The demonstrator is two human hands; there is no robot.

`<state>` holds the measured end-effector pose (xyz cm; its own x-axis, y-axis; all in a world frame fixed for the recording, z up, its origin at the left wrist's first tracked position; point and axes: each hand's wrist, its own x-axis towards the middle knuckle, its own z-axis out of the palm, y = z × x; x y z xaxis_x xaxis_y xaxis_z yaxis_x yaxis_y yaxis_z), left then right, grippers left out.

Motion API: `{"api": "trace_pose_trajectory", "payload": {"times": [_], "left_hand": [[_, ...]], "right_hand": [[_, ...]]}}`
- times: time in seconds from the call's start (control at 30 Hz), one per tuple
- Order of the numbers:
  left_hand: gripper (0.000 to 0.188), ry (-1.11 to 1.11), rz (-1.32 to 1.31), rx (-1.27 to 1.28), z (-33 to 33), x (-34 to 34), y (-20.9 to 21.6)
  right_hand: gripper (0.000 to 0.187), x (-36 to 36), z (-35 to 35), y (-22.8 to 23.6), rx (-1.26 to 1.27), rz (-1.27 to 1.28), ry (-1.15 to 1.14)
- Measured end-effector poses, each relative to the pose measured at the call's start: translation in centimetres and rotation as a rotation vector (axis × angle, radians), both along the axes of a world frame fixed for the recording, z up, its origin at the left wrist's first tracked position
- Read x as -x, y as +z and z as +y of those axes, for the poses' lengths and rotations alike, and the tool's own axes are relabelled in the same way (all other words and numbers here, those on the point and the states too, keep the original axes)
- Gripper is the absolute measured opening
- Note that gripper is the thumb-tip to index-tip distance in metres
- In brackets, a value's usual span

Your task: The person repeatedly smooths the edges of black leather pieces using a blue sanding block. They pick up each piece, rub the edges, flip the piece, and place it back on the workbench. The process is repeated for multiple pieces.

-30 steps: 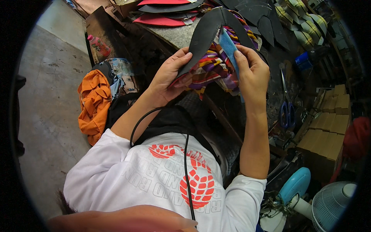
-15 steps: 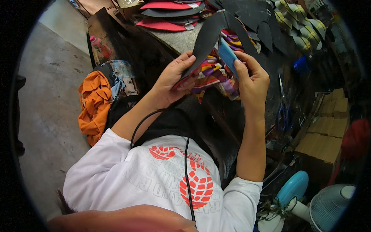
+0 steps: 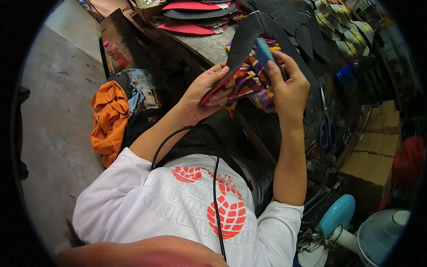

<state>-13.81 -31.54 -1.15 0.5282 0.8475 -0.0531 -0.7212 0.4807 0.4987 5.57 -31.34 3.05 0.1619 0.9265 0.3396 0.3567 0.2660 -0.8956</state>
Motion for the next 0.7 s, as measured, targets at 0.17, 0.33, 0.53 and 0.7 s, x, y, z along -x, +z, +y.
{"api": "trace_pose_trajectory", "payload": {"times": [0.17,0.33,0.53,0.7], "left_hand": [[0.027,0.026,0.059,-0.022,0.2,-0.1,0.1],[0.027,0.035,0.118,-0.025,0.5,-0.1,0.1],[0.026,0.061,0.057,-0.048,0.9,-0.2,-0.4],[0.023,0.051,0.019,-0.103,1.4,0.0,-0.6]], "right_hand": [[0.023,-0.2,-1.2,-0.2,0.003,0.047,0.151],[0.022,-0.7,-1.4,0.4,0.039,0.092,0.088],[0.024,-0.3,-2.0,0.4,-0.175,-0.166,0.221],[0.023,-0.8,-2.6,1.5,-0.059,-0.038,0.137]]}}
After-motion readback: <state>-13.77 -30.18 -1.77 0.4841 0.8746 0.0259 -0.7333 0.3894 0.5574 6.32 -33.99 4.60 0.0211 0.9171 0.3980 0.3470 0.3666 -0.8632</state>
